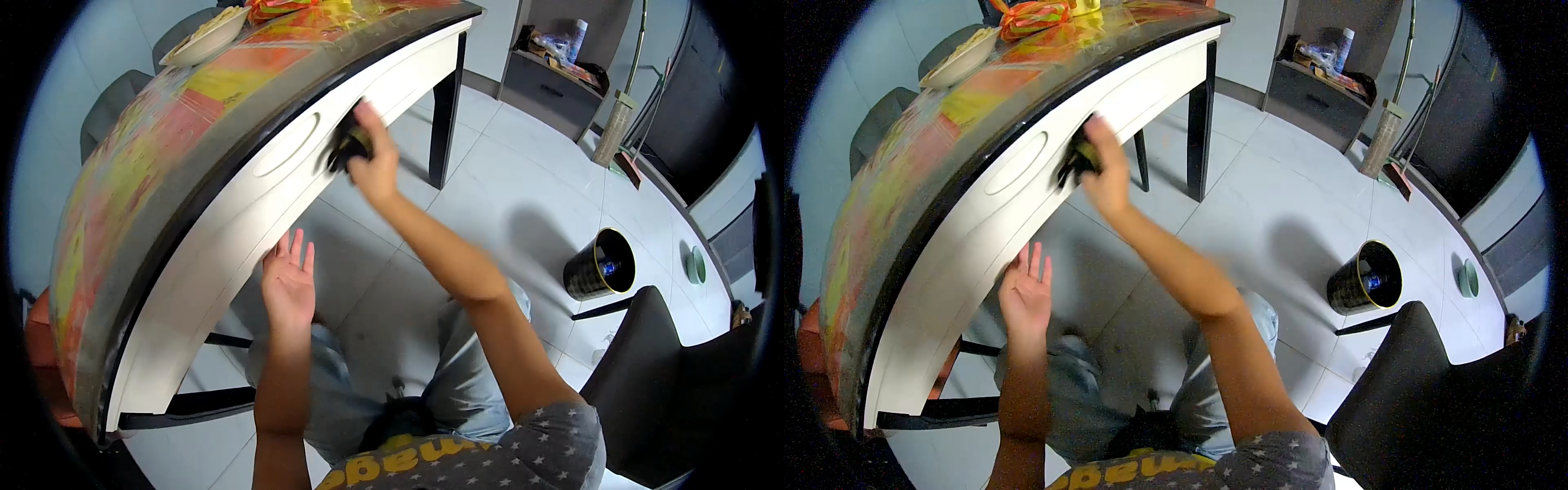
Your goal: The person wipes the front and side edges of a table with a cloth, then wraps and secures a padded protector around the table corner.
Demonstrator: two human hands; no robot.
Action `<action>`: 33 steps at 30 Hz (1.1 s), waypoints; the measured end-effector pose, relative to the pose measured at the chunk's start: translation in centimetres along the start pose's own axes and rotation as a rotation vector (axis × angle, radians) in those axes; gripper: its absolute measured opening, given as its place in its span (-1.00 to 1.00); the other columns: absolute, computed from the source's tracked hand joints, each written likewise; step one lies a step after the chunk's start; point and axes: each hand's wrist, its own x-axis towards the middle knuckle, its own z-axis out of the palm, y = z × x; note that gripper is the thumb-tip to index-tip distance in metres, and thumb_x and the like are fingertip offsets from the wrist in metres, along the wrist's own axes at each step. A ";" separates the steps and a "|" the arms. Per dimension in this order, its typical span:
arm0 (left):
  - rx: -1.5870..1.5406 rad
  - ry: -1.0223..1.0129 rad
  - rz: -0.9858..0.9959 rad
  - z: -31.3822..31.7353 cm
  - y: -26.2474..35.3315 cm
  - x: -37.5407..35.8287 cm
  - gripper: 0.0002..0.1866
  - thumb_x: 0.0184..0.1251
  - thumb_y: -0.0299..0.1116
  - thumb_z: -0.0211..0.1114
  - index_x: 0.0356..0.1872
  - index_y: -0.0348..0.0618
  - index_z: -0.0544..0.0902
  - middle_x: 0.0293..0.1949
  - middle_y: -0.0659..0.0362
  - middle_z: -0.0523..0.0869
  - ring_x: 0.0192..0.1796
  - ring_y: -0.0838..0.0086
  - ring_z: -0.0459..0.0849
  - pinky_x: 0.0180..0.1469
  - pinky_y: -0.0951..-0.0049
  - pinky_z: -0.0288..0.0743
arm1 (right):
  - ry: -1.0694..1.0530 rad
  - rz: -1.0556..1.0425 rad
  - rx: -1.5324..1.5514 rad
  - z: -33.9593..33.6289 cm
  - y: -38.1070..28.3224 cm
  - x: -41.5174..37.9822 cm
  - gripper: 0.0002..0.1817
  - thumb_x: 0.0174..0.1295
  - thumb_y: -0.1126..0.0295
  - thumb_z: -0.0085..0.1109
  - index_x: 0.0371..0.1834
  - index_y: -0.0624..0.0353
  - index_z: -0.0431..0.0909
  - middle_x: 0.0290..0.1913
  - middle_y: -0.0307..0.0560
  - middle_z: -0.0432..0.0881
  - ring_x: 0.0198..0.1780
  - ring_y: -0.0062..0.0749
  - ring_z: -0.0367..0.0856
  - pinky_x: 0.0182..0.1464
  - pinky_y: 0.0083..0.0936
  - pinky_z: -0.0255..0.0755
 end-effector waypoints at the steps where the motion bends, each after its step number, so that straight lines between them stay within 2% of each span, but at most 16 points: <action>1: 0.004 0.004 -0.001 -0.1 -0.1 0.0 -0.48 0.18 -0.43 0.12 0.23 -0.13 0.31 0.39 0.06 0.21 0.42 0.18 0.14 0.41 0.12 0.01 | -0.061 -0.014 -0.009 0.5 -2.1 -1.5 -0.21 -0.33 0.79 -0.05 0.20 0.27 0.38 0.28 0.16 0.37 0.37 -0.03 0.26 0.40 -0.34 0.07; 2: -0.016 0.007 0.006 -0.2 -0.3 0.1 -0.46 0.16 -0.44 0.12 0.23 -0.13 0.30 0.39 0.07 0.21 0.42 0.18 0.13 0.41 0.12 0.01 | -0.123 -0.114 -0.042 0.9 -2.1 -3.0 -0.20 -0.34 0.80 -0.02 0.20 0.25 0.38 0.30 0.16 0.33 0.39 0.01 0.22 0.41 -0.29 0.06; 4: -0.034 0.011 0.017 -0.3 -0.4 0.1 -0.44 0.13 -0.46 0.12 0.24 -0.12 0.30 0.39 0.08 0.21 0.42 0.18 0.12 0.41 0.13 0.01 | -0.268 -0.176 -0.040 0.7 -2.8 -4.5 -0.18 -0.36 0.82 0.01 0.21 0.25 0.38 0.31 0.15 0.33 0.38 0.05 0.22 0.41 -0.22 0.05; 8: -0.034 0.015 0.040 -0.1 -0.8 0.3 -0.41 0.10 -0.48 0.12 0.25 -0.11 0.29 0.38 0.06 0.21 0.42 0.18 0.12 0.41 0.13 0.01 | -0.265 -0.237 -0.008 0.4 -1.2 -3.1 -0.18 -0.34 0.84 -0.01 0.21 0.24 0.37 0.29 0.16 0.35 0.37 0.03 0.23 0.41 -0.23 0.05; 10: -0.021 0.028 0.047 -0.1 -0.7 0.2 -0.41 0.10 -0.49 0.12 0.25 -0.11 0.28 0.37 0.04 0.22 0.42 0.17 0.12 0.41 0.13 0.01 | 0.025 -0.074 -0.083 0.9 0.3 -1.6 -0.26 -0.26 0.84 0.01 0.19 0.28 0.38 0.24 0.17 0.40 0.34 0.02 0.28 0.38 -0.27 0.10; 12: -0.046 0.057 0.005 0.4 -0.4 -0.1 -0.47 0.12 -0.55 -0.01 0.21 -0.15 0.33 0.36 0.01 0.24 0.44 0.20 0.12 0.42 0.15 0.02 | 0.252 0.061 -0.001 1.6 3.0 1.2 -0.34 -0.17 0.84 -0.03 0.15 0.32 0.40 0.18 0.17 0.46 0.28 -0.01 0.36 0.35 -0.32 0.15; 14: -0.033 0.059 -0.023 0.4 -0.3 -0.2 -0.46 0.13 -0.54 -0.01 0.23 -0.15 0.31 0.36 0.02 0.24 0.44 0.20 0.11 0.42 0.16 0.02 | 0.341 0.189 0.044 0.8 3.6 4.3 -0.40 -0.14 0.82 -0.09 0.12 0.36 0.41 0.14 0.18 0.49 0.23 -0.05 0.41 0.32 -0.36 0.19; 18: 0.034 0.041 -0.122 -0.2 0.3 -0.5 -0.45 0.16 -0.52 -0.01 0.26 -0.20 0.27 0.36 0.01 0.24 0.44 0.23 0.11 0.41 0.16 0.04 | 0.359 0.195 0.072 1.6 3.3 3.8 -0.39 -0.15 0.82 -0.14 0.11 0.36 0.42 0.13 0.18 0.49 0.22 -0.07 0.42 0.31 -0.38 0.20; 21: 0.066 0.068 -0.144 -1.1 0.4 -0.5 -0.47 0.18 -0.49 0.00 0.25 -0.22 0.28 0.32 0.03 0.29 0.38 0.27 0.20 0.38 0.19 0.10 | 0.280 0.137 0.094 2.7 0.0 -0.6 -0.38 -0.16 0.81 -0.12 0.12 0.35 0.42 0.16 0.17 0.48 0.24 -0.04 0.41 0.32 -0.37 0.18; 24: 0.068 0.138 -0.134 -1.6 0.0 -0.3 -0.51 0.14 -0.51 -0.01 0.19 -0.17 0.36 0.27 0.05 0.34 0.32 0.26 0.28 0.35 0.15 0.12 | 0.006 -0.055 -0.057 3.7 -4.2 -6.3 -0.33 -0.24 0.77 0.03 0.13 0.29 0.45 0.21 0.12 0.46 0.32 -0.07 0.34 0.38 -0.30 0.10; 26: 0.030 0.190 -0.141 -2.2 -0.6 0.1 -0.52 0.14 -0.51 0.00 0.17 -0.17 0.37 0.24 0.07 0.36 0.29 0.28 0.30 0.34 0.17 0.13 | -0.178 -0.139 -0.014 3.6 -6.0 -8.8 -0.36 -0.23 0.69 0.14 0.11 0.26 0.48 0.22 0.11 0.44 0.34 0.01 0.30 0.39 -0.21 0.10; 27: -0.010 0.244 -0.150 -2.3 -0.8 0.2 -0.53 0.14 -0.51 0.01 0.15 -0.16 0.39 0.22 0.09 0.38 0.26 0.30 0.32 0.32 0.18 0.14 | -0.178 -0.173 0.023 3.7 -5.9 -9.1 -0.37 -0.20 0.62 0.21 0.12 0.23 0.48 0.24 0.07 0.43 0.35 0.00 0.29 0.39 -0.20 0.11; 30: 0.036 0.193 -0.138 -2.3 -1.0 0.2 -0.53 0.13 -0.52 0.02 0.15 -0.16 0.38 0.20 0.09 0.38 0.23 0.31 0.33 0.31 0.20 0.14 | -0.278 -0.235 -0.073 2.3 -4.2 -8.1 -0.35 -0.21 0.65 0.18 0.13 0.24 0.47 0.25 0.09 0.42 0.36 0.00 0.28 0.39 -0.20 0.10; 32: 0.059 0.199 -0.128 -1.2 -0.5 -0.4 -0.53 0.14 -0.53 0.01 0.16 -0.18 0.37 0.21 0.09 0.37 0.27 0.32 0.30 0.31 0.22 0.15 | -0.039 -0.071 -0.065 1.9 -2.1 -6.6 -0.28 -0.28 0.82 -0.03 0.16 0.30 0.42 0.22 0.14 0.44 0.34 -0.05 0.31 0.39 -0.28 0.09; 33: 0.082 0.202 -0.117 -0.7 -0.3 -0.6 -0.52 0.15 -0.53 0.00 0.17 -0.20 0.36 0.22 0.09 0.36 0.30 0.33 0.27 0.32 0.25 0.16 | 0.112 0.144 0.124 1.8 -0.1 -5.7 -0.27 -0.31 0.85 -0.12 0.12 0.32 0.44 0.21 0.19 0.45 0.35 -0.04 0.29 0.40 -0.27 0.06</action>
